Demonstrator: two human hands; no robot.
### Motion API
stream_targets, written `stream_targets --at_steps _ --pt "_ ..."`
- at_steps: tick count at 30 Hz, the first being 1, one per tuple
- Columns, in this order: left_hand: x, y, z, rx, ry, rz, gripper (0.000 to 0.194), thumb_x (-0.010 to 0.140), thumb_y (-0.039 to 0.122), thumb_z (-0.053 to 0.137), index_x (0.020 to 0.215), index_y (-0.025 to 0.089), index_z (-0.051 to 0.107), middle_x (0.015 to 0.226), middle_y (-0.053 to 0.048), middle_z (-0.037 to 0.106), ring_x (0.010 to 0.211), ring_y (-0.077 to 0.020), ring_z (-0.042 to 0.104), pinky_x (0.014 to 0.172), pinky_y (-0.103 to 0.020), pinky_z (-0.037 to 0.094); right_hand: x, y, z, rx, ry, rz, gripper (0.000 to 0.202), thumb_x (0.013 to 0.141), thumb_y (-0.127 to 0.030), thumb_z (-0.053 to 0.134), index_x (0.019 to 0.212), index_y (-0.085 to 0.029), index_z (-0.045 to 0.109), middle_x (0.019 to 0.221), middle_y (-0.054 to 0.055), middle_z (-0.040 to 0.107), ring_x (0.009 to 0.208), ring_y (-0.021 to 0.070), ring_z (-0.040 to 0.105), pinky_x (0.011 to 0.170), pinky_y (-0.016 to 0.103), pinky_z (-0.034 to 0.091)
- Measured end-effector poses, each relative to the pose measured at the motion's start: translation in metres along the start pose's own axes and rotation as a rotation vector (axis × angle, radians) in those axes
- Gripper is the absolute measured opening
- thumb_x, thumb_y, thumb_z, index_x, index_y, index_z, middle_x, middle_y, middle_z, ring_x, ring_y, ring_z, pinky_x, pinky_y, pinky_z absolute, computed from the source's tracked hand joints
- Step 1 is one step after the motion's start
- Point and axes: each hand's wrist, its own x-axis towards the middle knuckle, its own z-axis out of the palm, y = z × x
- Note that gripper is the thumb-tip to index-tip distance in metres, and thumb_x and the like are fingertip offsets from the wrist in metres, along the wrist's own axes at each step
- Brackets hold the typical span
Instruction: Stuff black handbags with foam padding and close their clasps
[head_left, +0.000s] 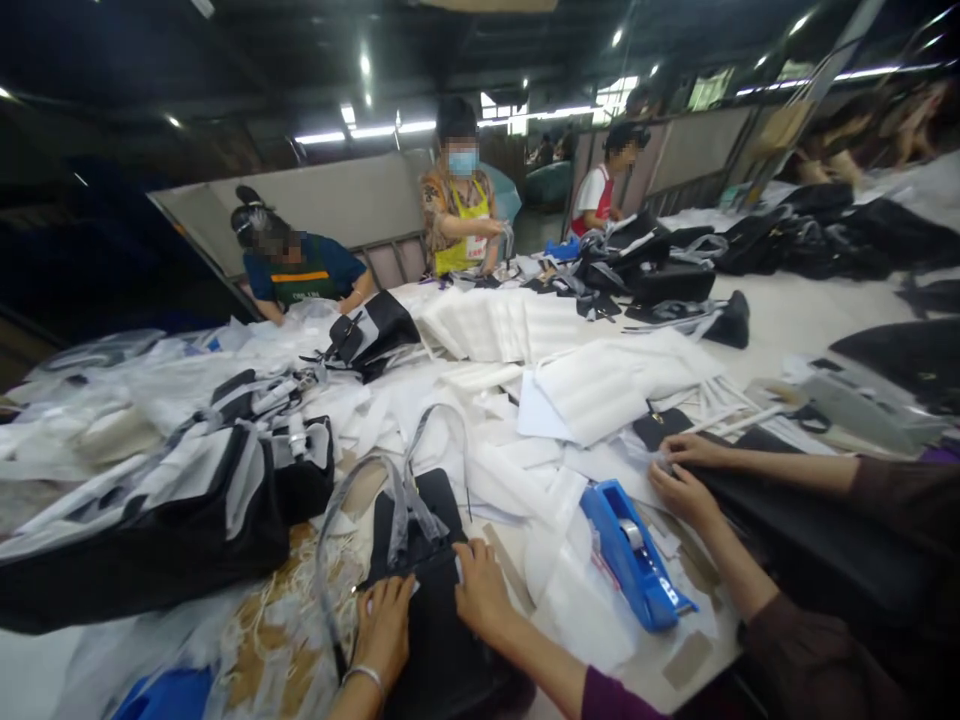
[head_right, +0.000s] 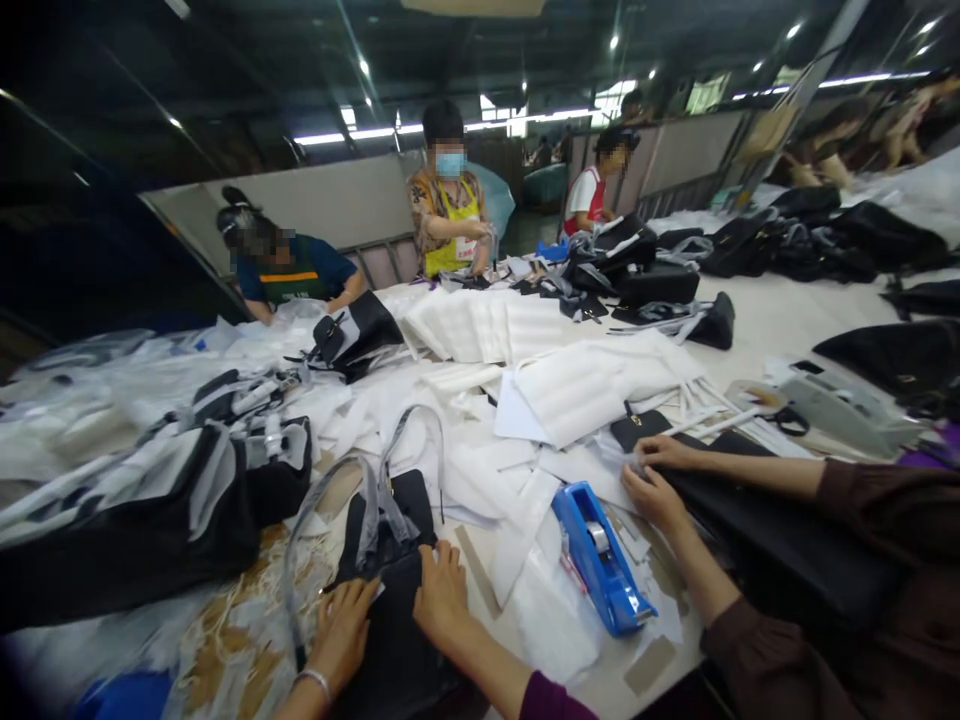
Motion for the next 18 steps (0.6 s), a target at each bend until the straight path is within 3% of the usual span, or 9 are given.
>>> stream_targets --at_steps 3,6,8,10,14,16,18 --pt "0.005 0.005 -0.005 0.0 -0.052 -0.027 0.064 0.073 -0.004 0.037 0.13 0.021 0.05 0.126 -0.01 0.054 0.119 -0.0245 0.045 0.101 -0.043 0.03 0.0 0.007 0.001 0.045 -0.011 -0.028 0.051 0.07 -0.013 0.057 0.121 -0.021 0.054 0.123 0.012 0.048 0.115 0.0306 0.046 0.093 0.042 0.042" --pt "0.002 0.0 -0.005 -0.087 -0.051 0.027 0.052 0.075 0.001 0.039 0.117 0.022 0.06 0.122 -0.009 0.058 0.117 -0.0242 0.048 0.1 -0.043 0.033 0.019 0.022 -0.017 0.153 0.011 -0.088 0.042 0.071 -0.016 0.058 0.113 -0.018 0.058 0.114 0.011 0.052 0.108 0.0259 0.05 0.094 0.037 0.042" --pt "-0.004 -0.008 0.0 -0.146 -0.012 0.074 0.045 0.075 0.004 0.039 0.106 0.023 0.065 0.117 -0.009 0.061 0.114 -0.024 0.052 0.099 -0.044 0.036 0.046 0.039 -0.044 0.162 0.128 -0.077 0.042 0.074 -0.014 0.056 0.115 -0.014 0.057 0.113 0.013 0.052 0.108 0.0241 0.049 0.095 0.034 0.041" --pt "-0.01 -0.016 0.011 -0.198 0.05 0.095 0.041 0.075 0.006 0.04 0.101 0.023 0.067 0.115 -0.009 0.064 0.113 -0.0243 0.055 0.099 -0.044 0.039 0.083 0.06 -0.084 0.104 0.323 -0.013 0.045 0.076 -0.013 0.053 0.122 -0.011 0.052 0.118 0.015 0.049 0.114 0.0253 0.045 0.097 0.033 0.04" --pt "-0.019 -0.031 0.033 -0.297 0.195 0.11 0.031 0.083 0.024 0.044 0.1 0.025 0.069 0.111 -0.008 0.068 0.11 -0.0258 0.059 0.095 -0.045 0.046 0.157 0.109 -0.164 -0.077 0.641 0.204 0.05 0.08 -0.014 0.05 0.13 -0.008 0.043 0.131 0.019 0.042 0.122 0.0279 0.038 0.099 0.036 0.036" --pt "-0.023 -0.035 0.037 -0.326 0.241 0.126 0.031 0.087 0.036 0.042 0.099 0.027 0.07 0.108 -0.007 0.069 0.107 -0.0254 0.061 0.094 -0.043 0.047 0.185 0.132 -0.189 -0.179 0.694 0.267 0.056 0.081 -0.018 0.053 0.133 -0.006 0.038 0.139 0.022 0.034 0.129 0.0299 0.031 0.103 0.039 0.031" --pt "-0.026 -0.037 0.036 -0.331 0.245 0.147 0.034 0.089 0.043 0.041 0.098 0.028 0.07 0.107 -0.005 0.07 0.105 -0.0245 0.062 0.094 -0.042 0.048 0.206 0.151 -0.201 -0.281 0.676 0.294 0.066 0.08 -0.025 0.057 0.138 -0.006 0.031 0.145 0.024 0.025 0.135 0.0329 0.021 0.106 0.043 0.025"
